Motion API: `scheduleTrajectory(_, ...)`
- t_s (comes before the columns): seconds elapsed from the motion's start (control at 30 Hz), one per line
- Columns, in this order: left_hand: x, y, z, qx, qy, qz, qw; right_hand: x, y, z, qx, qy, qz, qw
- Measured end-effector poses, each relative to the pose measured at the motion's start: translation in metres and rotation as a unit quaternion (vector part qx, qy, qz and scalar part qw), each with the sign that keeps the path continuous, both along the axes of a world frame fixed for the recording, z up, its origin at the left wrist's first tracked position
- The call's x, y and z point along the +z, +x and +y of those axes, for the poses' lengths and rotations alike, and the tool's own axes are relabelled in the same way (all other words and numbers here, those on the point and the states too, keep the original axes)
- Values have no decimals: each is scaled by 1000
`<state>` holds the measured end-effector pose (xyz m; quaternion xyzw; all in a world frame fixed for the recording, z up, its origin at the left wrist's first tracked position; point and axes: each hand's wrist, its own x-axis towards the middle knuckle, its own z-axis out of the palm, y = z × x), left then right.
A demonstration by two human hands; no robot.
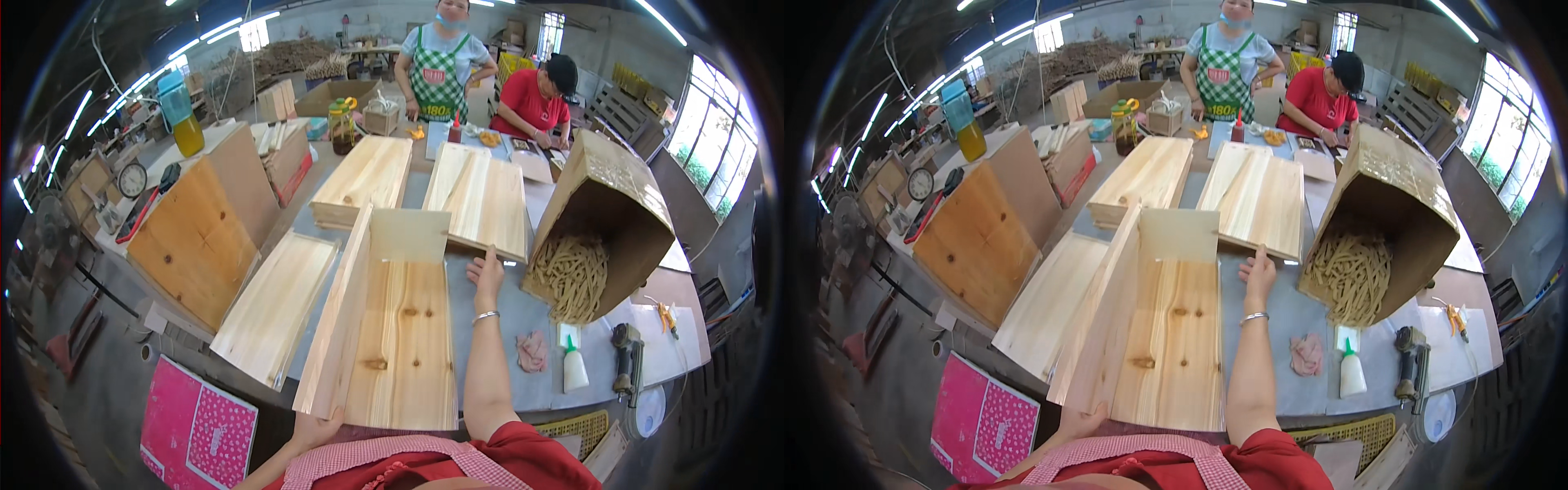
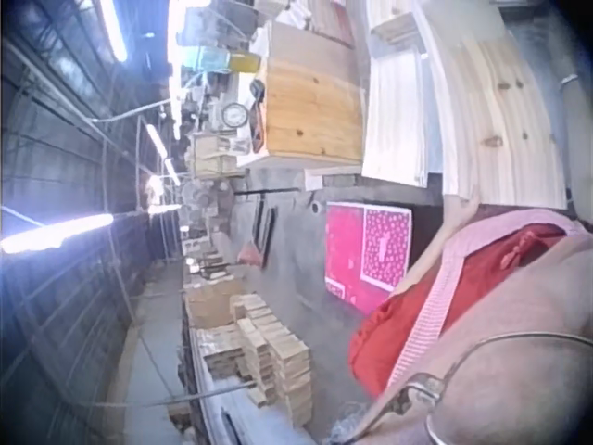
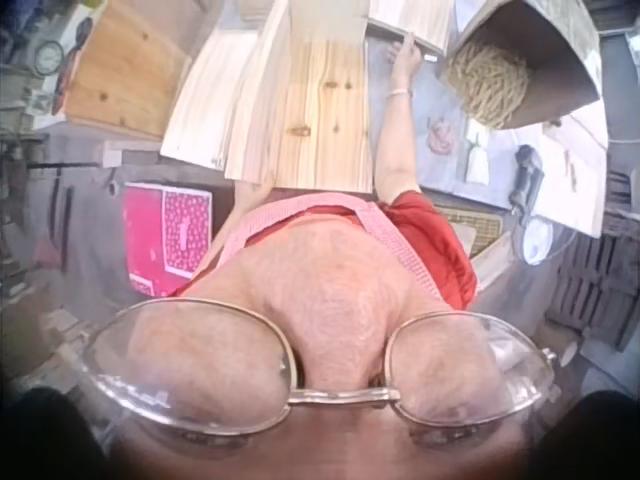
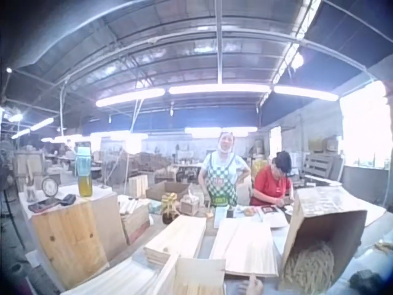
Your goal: The person applies glue onto the edges of wooden boards using a bottle, fits the boards together to assemble a wooden box, and secures it with a rubber band.
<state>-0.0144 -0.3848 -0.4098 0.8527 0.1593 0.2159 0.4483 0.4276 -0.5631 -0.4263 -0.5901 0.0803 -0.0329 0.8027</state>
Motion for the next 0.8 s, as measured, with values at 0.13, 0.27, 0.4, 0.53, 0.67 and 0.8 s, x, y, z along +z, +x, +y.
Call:
scheduleTrajectory(0.13,7,2,-2,-4,23,1,1000,4,16,11,29,66,-35,997)
scheduleTrajectory(0.27,-2,0,0,0,9,5,1000,4,38,24,-28,100,-69,992)
scheduleTrajectory(0.4,2,-2,-2,2,23,9,1000,50,46,38,-62,132,-102,984)
scheduleTrajectory(0.53,1,0,-1,13,40,13,999,102,45,55,-61,193,-127,971)
scheduleTrajectory(0.67,8,6,1,4,38,6,999,128,39,71,-97,152,-116,977)
scheduleTrajectory(0.8,5,13,-2,8,14,12,1000,155,1,59,-60,196,-154,967)
